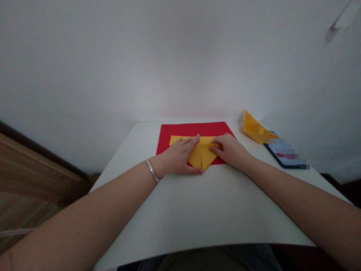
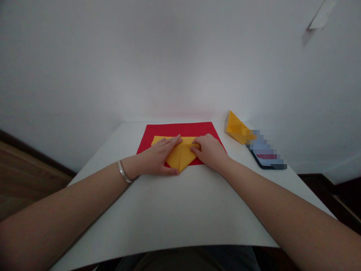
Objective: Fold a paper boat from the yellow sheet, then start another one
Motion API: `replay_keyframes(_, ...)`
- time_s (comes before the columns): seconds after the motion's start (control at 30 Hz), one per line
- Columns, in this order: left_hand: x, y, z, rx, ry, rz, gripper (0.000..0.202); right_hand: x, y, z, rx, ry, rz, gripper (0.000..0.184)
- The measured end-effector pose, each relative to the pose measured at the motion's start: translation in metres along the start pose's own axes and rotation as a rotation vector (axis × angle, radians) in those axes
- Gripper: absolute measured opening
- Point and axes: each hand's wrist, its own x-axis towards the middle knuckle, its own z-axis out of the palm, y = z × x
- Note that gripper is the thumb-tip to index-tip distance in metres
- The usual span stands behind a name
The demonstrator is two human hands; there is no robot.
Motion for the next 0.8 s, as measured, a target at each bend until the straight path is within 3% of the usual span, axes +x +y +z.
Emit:
replay_keyframes(0.3, 0.0008, -0.0007, 0.0003, 0.017, -0.013, 0.015, 0.106, 0.0037, -0.005, -0.0002, -0.028, 0.058, -0.056, 0.014)
replay_keyframes(0.6, 0.0009, -0.0006, -0.0004, 0.015, -0.029, 0.0, 0.105, 0.0075, -0.0059, 0.0034, -0.013, -0.038, 0.084, 0.015)
replay_keyframes(0.8, 0.0007, 0.0004, -0.0024, 0.031, -0.034, 0.003, 0.101, 0.0067, -0.0086, 0.0027, -0.062, -0.026, 0.075, 0.018)
